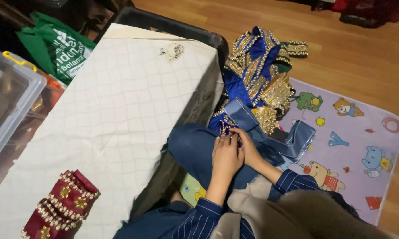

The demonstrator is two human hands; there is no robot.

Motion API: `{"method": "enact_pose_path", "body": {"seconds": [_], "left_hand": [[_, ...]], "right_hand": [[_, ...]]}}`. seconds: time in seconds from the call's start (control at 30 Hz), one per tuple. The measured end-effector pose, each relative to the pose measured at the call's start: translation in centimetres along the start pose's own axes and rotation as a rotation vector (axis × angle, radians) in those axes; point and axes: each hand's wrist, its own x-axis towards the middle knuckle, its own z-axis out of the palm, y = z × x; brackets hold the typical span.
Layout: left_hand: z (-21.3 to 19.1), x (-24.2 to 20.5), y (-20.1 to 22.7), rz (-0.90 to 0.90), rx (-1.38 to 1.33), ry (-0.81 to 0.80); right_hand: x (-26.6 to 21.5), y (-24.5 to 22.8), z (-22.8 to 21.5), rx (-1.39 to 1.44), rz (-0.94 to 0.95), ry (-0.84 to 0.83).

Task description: Folding a blue decorative fabric sash on a white surface

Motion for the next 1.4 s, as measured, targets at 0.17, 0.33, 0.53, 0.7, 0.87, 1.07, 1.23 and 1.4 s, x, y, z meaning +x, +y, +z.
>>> {"method": "enact_pose_path", "body": {"seconds": [0.17,0.33,0.53,0.7,0.87,1.07,1.23,1.4], "left_hand": [[4.7,1.2,-0.7,-0.054,0.040,-0.179],[3.9,2.9,1.1,-0.109,0.056,-0.455],[5.6,4.0,1.2,-0.167,0.021,-0.570],[7.7,4.1,0.5,-0.193,0.048,-0.647],[10.1,4.7,-0.6,-0.272,0.018,-0.777],[10.7,5.8,-0.9,-0.364,-0.001,-0.925],[11.3,6.5,-1.3,-0.423,-0.056,-0.989],[10.8,7.0,-1.3,-0.455,-0.072,-1.044]], "right_hand": [[-1.3,3.3,-1.2,-0.043,0.136,0.042],[-2.5,5.6,-2.0,-0.094,0.281,0.072],[-2.9,7.7,-2.5,-0.106,0.358,0.086],[-3.4,11.2,-2.5,-0.150,0.416,0.113],[-3.0,11.9,-3.0,-0.128,0.511,0.131],[-3.4,17.7,-2.9,-0.067,0.630,0.167],[-3.7,24.0,-3.0,-0.035,0.714,0.234],[-4.0,28.1,-2.8,-0.118,0.762,0.353]]}}
